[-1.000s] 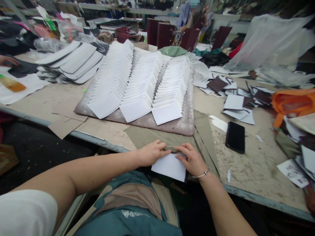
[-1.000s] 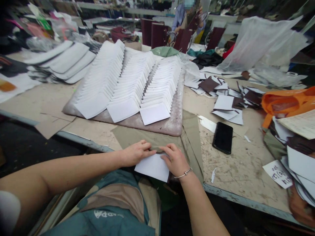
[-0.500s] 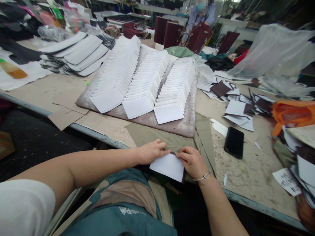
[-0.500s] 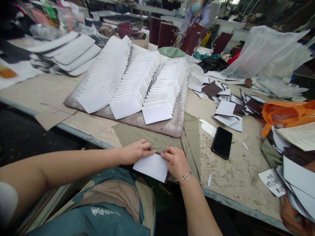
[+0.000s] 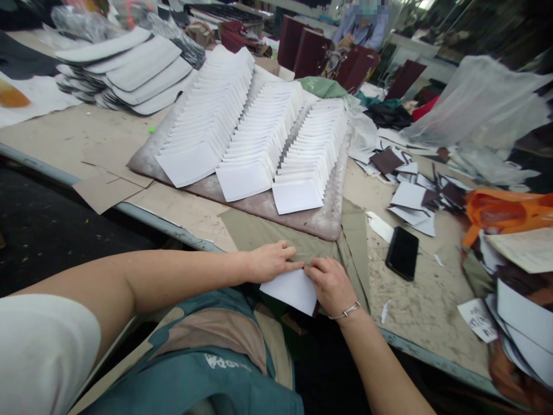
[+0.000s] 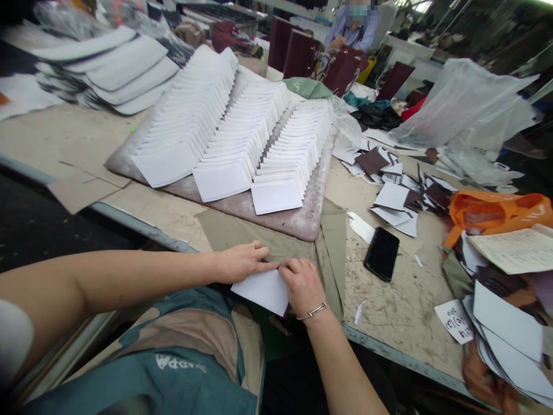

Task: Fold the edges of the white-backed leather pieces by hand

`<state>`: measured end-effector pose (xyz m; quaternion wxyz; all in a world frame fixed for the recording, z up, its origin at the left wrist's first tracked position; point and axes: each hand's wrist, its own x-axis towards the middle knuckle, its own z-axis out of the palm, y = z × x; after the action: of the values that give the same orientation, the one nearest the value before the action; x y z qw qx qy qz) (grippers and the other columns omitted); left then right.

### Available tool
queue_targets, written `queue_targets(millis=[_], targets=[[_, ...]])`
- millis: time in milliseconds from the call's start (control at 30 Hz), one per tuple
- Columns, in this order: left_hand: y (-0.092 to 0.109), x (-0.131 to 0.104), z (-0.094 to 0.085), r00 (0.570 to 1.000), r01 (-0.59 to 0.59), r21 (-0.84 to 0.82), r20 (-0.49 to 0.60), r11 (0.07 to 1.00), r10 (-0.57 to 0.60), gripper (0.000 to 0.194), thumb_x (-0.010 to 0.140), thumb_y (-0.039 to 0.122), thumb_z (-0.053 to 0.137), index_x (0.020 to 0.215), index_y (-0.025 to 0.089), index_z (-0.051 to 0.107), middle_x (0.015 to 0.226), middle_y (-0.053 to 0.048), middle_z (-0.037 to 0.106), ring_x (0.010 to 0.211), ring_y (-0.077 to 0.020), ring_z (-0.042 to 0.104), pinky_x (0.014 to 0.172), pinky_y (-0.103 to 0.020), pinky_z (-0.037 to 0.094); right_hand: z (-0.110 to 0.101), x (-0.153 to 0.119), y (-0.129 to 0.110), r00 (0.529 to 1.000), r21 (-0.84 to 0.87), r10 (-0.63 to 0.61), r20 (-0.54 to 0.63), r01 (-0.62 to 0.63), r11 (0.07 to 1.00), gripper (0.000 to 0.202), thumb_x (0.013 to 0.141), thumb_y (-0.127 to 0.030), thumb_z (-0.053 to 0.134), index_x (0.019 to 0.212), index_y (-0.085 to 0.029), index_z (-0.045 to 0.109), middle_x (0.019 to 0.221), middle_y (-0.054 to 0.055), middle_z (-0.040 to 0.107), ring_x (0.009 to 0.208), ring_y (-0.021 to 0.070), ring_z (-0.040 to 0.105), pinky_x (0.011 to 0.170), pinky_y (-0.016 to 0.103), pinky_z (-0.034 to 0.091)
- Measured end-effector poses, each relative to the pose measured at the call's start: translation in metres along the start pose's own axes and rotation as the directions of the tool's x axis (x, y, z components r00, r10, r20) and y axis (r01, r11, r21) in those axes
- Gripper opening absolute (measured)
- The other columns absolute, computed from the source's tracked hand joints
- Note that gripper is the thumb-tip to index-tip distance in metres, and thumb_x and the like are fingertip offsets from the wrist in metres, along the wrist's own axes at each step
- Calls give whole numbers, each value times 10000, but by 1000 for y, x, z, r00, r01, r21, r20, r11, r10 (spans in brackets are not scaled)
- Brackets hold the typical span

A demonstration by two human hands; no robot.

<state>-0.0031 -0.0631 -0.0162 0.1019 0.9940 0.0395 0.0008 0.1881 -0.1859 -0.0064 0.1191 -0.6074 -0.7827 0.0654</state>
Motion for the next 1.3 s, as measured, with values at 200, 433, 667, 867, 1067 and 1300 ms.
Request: queue_targets(millis=[200,433,667,867,1067,1300], targets=[[1,-2,3,998,-24,15,-64,1000,25,486,837,175,475,1321,188,438,1000,-130,498,850,-238,441,724,-324,387,6,-14,22,974,365,211,-82,-168,916,330,825,-305,616,1142,-214,608,962,59,562,863,184,569,764,324,496],[1,-3,6,993,-44,21,-113,999,47,471,829,170,492,1298,166,456,968,-127,503,852,-237,440,753,-323,369,4,-16,24,993,271,102,-58,-83,959,167,870,-275,558,946,-217,694,854,48,563,783,166,546,703,310,474],[1,-4,5,998,-21,3,-53,1000,21,479,857,191,450,1334,187,422,1010,-131,495,877,-242,439,781,-333,361,-5,-11,16,999,-7,-45,30,45,999,186,895,-198,499,921,-215,682,863,52,600,815,184,495,837,371,406],[2,-2,6,993,-34,42,-109,999,38,479,854,191,456,1331,228,431,969,-121,492,821,-234,444,758,-337,363,-13,-9,-3,994,-134,-18,111,33,990,230,848,-110,503,963,-229,663,900,54,615,869,204,503,988,431,313],[3,-3,9,989,-42,31,-144,999,47,462,844,200,461,1306,223,446,977,-120,496,823,-241,446,690,-330,374,-20,-2,13,972,199,154,178,-189,962,240,883,-324,486,917,-242,708,922,43,632,821,174,582,792,316,451],[5,-5,11,987,-17,2,-160,1000,18,461,831,191,476,1289,236,457,999,-126,501,838,-246,447,654,-332,385,-22,30,29,709,78,563,425,-648,757,425,777,-559,529,615,-180,635,521,-20,521,546,129,488,497,242,337]])
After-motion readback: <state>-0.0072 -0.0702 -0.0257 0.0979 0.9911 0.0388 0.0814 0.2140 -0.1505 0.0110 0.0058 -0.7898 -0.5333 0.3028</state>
